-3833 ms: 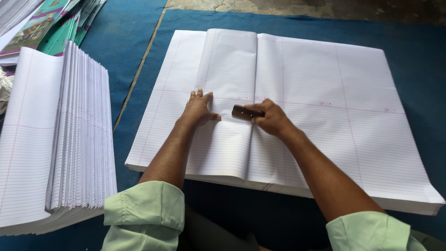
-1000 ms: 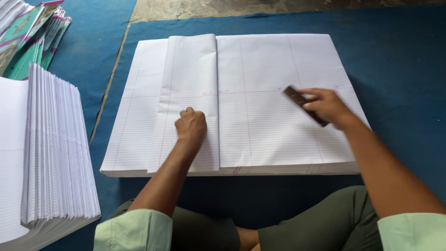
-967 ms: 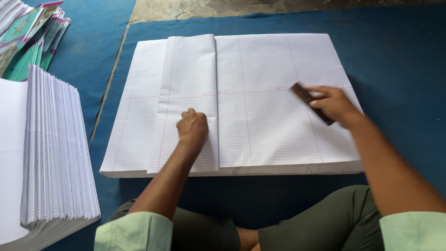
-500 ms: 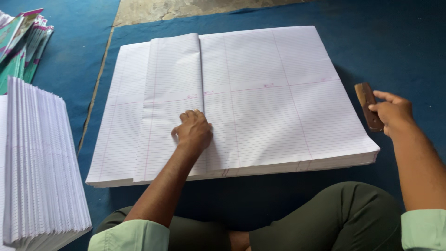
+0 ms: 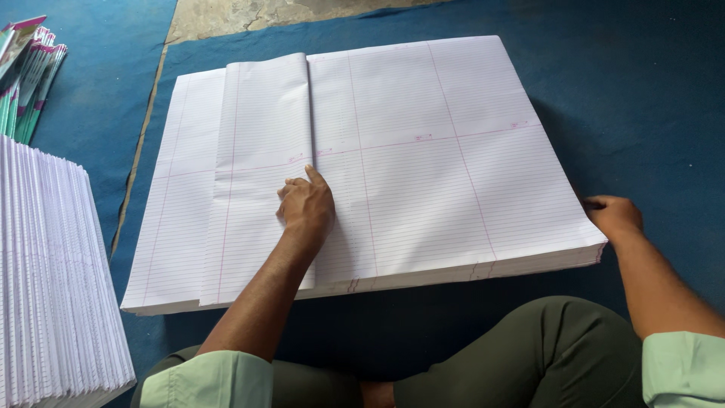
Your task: The person folds large sheets of lined paper in half using a small wooden block to press and crease the fold. They repeatedly fold, crease, and stack the sheets on the floor.
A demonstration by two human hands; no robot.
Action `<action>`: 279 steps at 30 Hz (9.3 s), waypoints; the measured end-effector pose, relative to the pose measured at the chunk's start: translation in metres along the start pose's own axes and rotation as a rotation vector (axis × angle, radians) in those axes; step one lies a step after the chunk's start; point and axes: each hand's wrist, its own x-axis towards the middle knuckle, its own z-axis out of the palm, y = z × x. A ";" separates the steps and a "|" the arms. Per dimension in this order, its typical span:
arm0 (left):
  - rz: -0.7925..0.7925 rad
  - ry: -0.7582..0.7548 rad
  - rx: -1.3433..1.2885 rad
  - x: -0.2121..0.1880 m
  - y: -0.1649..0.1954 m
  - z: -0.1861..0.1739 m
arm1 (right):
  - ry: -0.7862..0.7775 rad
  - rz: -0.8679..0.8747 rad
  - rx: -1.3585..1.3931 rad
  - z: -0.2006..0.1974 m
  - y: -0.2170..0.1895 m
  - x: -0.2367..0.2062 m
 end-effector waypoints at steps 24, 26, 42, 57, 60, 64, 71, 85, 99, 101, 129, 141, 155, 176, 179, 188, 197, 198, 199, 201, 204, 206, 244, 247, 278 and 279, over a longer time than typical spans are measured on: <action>0.037 0.227 0.467 0.027 0.001 0.040 | -0.001 -0.464 0.351 -0.012 -0.166 -0.034; 0.030 0.231 0.443 0.027 0.002 0.039 | -0.068 -0.509 0.359 0.000 -0.179 -0.045; -0.063 0.194 0.306 0.035 0.002 0.010 | -0.217 -0.570 0.106 0.050 -0.207 -0.096; 0.062 0.332 -0.006 0.040 -0.013 -0.013 | -0.241 -0.593 -0.112 0.071 -0.228 -0.113; 0.104 0.304 -0.242 0.040 -0.006 -0.024 | -0.269 -0.611 -0.077 0.073 -0.228 -0.119; 0.089 0.296 -0.500 0.042 0.011 -0.047 | -0.324 -0.629 0.018 0.072 -0.230 -0.122; 0.079 0.299 -0.849 0.036 0.036 -0.077 | -0.457 -0.501 0.264 0.073 -0.237 -0.128; 0.338 0.383 -1.557 0.053 0.016 -0.095 | -0.742 -0.328 0.679 0.093 -0.241 -0.121; 0.087 0.162 -1.820 0.035 -0.052 -0.022 | -0.715 -0.378 0.639 0.092 -0.239 -0.139; 0.021 0.132 -1.811 0.038 -0.054 -0.010 | -0.726 -0.388 0.648 0.092 -0.242 -0.140; -0.131 0.114 -1.179 -0.003 -0.058 0.021 | -0.497 -0.528 0.366 0.091 -0.252 -0.168; -0.166 0.211 -1.057 -0.022 -0.079 0.021 | -0.706 -0.602 0.417 0.098 -0.269 -0.187; -0.131 0.345 -1.000 -0.040 -0.168 -0.015 | -0.750 -0.727 0.466 0.098 -0.343 -0.260; -0.281 0.654 -0.731 -0.130 -0.429 -0.076 | -1.058 -1.046 0.663 0.171 -0.512 -0.437; -0.330 0.662 -0.728 -0.145 -0.463 -0.066 | -1.092 -1.055 0.628 0.189 -0.524 -0.467; -0.423 0.697 -0.726 -0.185 -0.546 -0.029 | -1.154 -1.098 0.544 0.251 -0.554 -0.546; -0.561 0.647 -0.665 -0.205 -0.577 0.004 | -1.137 -1.126 0.405 0.295 -0.560 -0.593; -0.562 0.651 -0.657 -0.205 -0.578 0.008 | -1.127 -1.131 0.392 0.299 -0.561 -0.595; -0.577 0.642 -0.653 -0.204 -0.580 0.011 | -1.119 -1.135 0.380 0.304 -0.560 -0.597; -0.609 0.622 -0.643 -0.201 -0.582 0.016 | -1.046 -1.176 0.342 0.313 -0.559 -0.598; -0.632 0.550 -0.645 -0.198 -0.584 0.024 | -0.915 -1.266 0.283 0.325 -0.559 -0.601; -0.640 0.536 -0.655 -0.194 -0.584 0.027 | -0.867 -1.292 0.239 0.329 -0.559 -0.601; -0.373 0.783 -0.409 -0.143 -0.543 0.008 | -0.778 -1.376 0.021 0.281 -0.553 -0.528; -0.194 0.865 -0.357 -0.120 -0.512 -0.004 | -0.673 -1.365 0.047 0.261 -0.546 -0.497; 0.125 0.144 -0.340 -0.033 -0.137 0.020 | -0.292 -1.053 -0.658 0.131 -0.343 -0.255; 0.145 0.138 -0.332 -0.032 -0.126 0.020 | -0.291 -1.041 -0.652 0.125 -0.337 -0.249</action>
